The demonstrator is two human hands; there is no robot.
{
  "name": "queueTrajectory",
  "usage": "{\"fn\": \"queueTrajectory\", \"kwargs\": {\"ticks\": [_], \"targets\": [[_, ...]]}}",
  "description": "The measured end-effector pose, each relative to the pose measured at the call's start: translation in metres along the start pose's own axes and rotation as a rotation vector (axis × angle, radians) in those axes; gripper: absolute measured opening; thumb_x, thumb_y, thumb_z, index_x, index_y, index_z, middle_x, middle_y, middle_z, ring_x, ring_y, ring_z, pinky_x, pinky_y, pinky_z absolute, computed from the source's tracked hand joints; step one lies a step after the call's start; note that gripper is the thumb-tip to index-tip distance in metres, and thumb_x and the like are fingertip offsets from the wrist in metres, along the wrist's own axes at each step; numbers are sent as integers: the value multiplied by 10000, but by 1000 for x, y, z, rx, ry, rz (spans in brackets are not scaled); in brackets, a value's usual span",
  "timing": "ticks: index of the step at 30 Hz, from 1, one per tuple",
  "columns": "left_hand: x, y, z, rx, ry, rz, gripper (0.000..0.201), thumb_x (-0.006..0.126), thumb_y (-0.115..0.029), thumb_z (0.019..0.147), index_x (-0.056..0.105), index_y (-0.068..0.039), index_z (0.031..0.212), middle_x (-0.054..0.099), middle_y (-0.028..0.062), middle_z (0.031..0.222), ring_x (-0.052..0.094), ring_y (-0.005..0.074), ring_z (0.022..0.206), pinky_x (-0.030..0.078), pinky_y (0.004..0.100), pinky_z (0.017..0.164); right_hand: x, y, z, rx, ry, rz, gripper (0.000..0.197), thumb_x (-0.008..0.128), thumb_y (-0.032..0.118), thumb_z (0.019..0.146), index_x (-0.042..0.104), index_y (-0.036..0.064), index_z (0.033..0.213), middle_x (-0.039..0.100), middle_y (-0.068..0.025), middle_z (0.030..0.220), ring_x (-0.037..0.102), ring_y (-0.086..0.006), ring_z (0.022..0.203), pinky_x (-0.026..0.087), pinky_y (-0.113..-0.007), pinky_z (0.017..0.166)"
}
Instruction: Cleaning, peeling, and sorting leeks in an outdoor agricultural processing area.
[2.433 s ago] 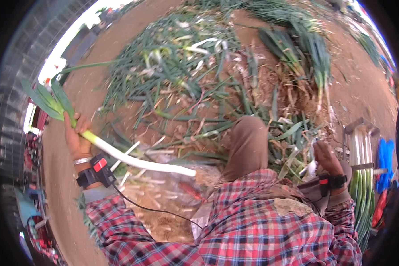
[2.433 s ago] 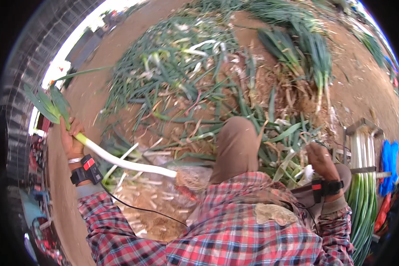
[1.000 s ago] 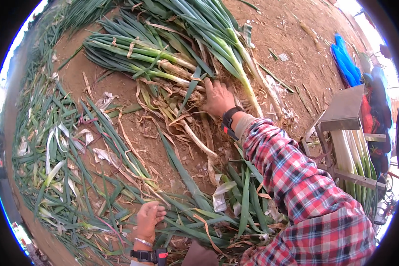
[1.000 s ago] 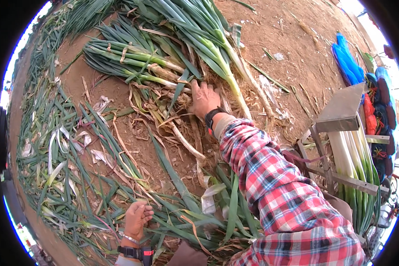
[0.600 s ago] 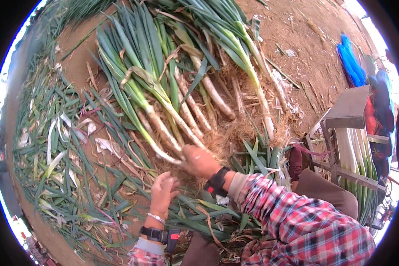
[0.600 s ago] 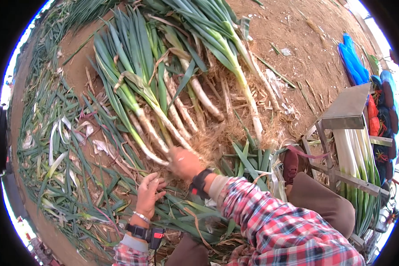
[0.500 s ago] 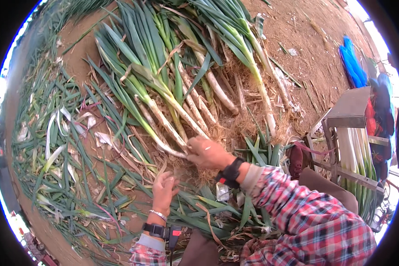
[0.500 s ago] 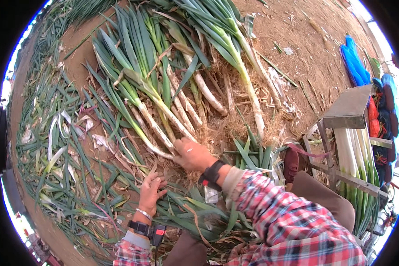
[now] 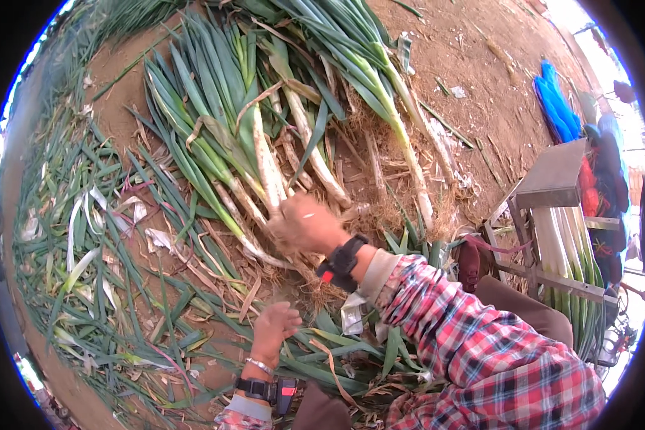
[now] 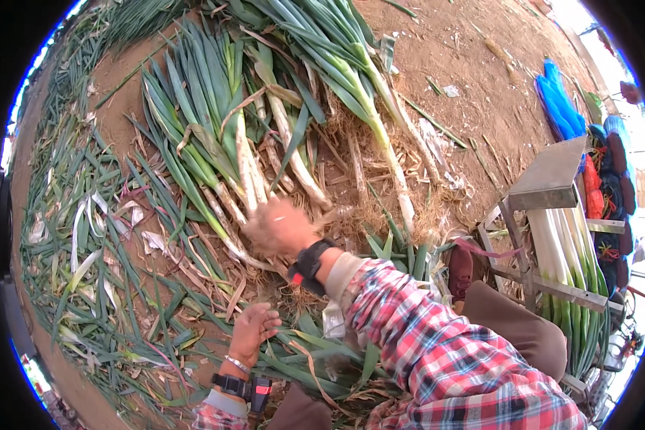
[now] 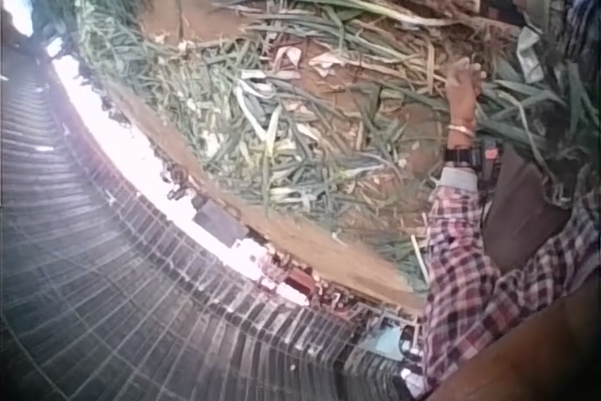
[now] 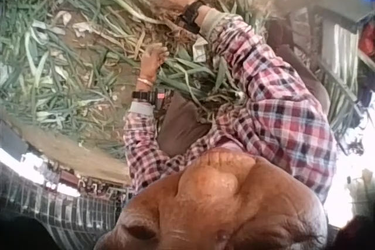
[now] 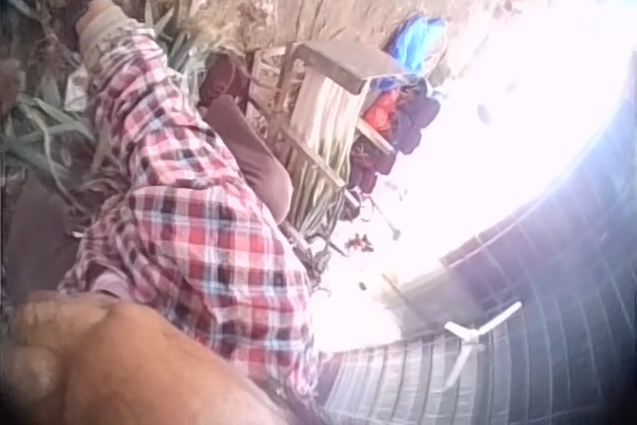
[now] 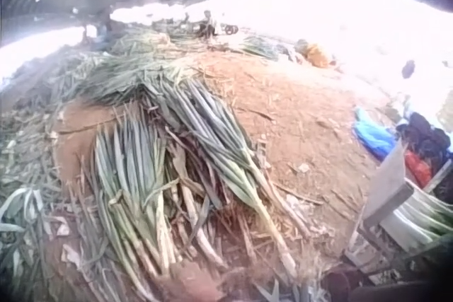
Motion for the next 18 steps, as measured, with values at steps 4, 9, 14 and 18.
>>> {"fn": "queueTrajectory", "kwargs": {"ticks": [4, 9, 14, 18], "targets": [[-13, -4, -1, 38, -27, -1, 276, 514, -204, 967, 505, -29, 1180, 649, 89, 993, 649, 150, 853, 532, 256, 702, -72, -92, -2, 260, -477, -194, 409, 622, 333, 816, 548, 21, 1071, 595, -205, 1025, 553, -386, 962, 449, -512, 833], [1, -18, -8, 61, -18, 63, 290, 523, -212, 965, 508, -26, 1188, 650, 72, 969, 643, 145, 848, 529, 259, 710, -49, -139, 22, 283, -107, -62, 491, 561, 416, 868, 541, -54, 1005, 621, -288, 976, 611, -410, 909, 489, -463, 759], [7, -50, -52, 166, -23, 59, 319, 495, -206, 968, 492, 2, 1210, 634, 117, 1052, 639, 167, 886, 528, 276, 743, -56, -25, -63, 192, 241, 691, 376, 521, 424, 929, 503, 53, 983, 483, -1, 726, 474, -112, 632, 425, -253, 533], [49, -86, -100, 281, 42, -20, 355, 448, -259, 997, 464, -12, 1251, 633, 114, 1066, 643, 178, 925, 545, 297, 752, -52, 43, -217, 67, 373, 871, 394, 532, 320, 948, 485, 3, 1177, 525, -20, 824, 506, -109, 717, 452, -275, 612]]}}
Point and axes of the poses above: each hand's wrist, its own z-axis towards the middle knuckle, its own x-axis out of the palm, y = z × x, the point moved 10 cm from there along z, towards the middle knuckle
